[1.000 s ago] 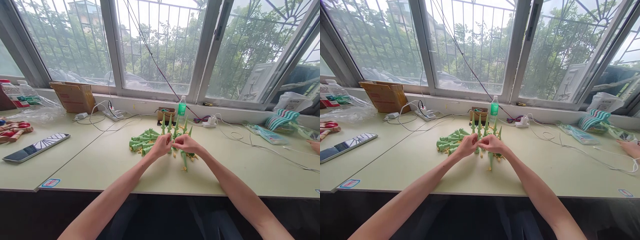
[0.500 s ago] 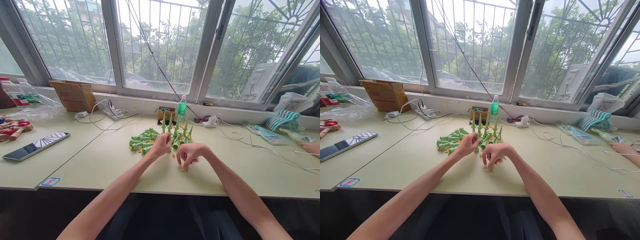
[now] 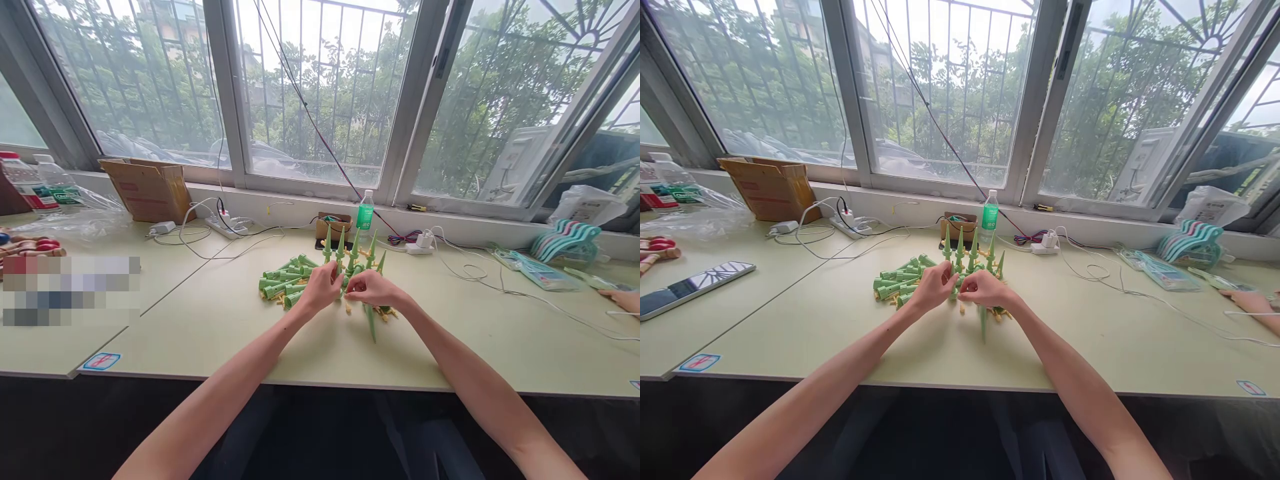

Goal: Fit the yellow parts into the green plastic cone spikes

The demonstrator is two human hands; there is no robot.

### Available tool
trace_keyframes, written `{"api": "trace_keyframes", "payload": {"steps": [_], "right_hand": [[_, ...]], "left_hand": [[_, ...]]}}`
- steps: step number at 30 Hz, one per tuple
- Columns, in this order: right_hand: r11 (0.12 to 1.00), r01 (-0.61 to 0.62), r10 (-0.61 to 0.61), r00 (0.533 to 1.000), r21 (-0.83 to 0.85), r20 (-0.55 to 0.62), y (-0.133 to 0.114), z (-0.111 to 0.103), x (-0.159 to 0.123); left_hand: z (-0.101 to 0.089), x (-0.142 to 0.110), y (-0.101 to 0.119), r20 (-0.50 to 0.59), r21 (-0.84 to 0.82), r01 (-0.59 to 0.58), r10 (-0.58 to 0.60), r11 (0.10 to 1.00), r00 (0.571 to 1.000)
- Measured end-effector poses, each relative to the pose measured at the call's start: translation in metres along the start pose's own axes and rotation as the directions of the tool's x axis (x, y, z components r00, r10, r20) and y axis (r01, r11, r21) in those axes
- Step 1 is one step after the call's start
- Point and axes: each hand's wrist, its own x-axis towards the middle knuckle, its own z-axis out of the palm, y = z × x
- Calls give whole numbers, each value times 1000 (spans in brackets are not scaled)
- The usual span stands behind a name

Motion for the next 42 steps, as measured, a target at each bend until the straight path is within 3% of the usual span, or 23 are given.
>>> {"api": "trace_keyframes", "payload": {"steps": [3,6,10,20,29,42], "right_hand": [[991,5,-37,971,-136,-236,9,4,6],[971,-17,-95,889,-239,-447,18,8,11],[977,-25,-92,844,-211,-529,23,13,12],[953,-16,-158,827,-303,-540,24,15,12],[901,-211,13,886,-379,-463,25,13,9],[876,-226,62,929,-426,-365,14,13,6]], "left_hand": [[-1,1,1,-27,-8,20,-21,1000,999],[-1,1,1,-34,-20,25,-26,999,999],[-1,1,1,-24,-30,37,-38,999,999],[0,0,1,95,-1,70,-70,998,993],[1,-1,-1,136,7,67,-68,998,988],[1,-1,-1,134,9,64,-65,998,989]]}}
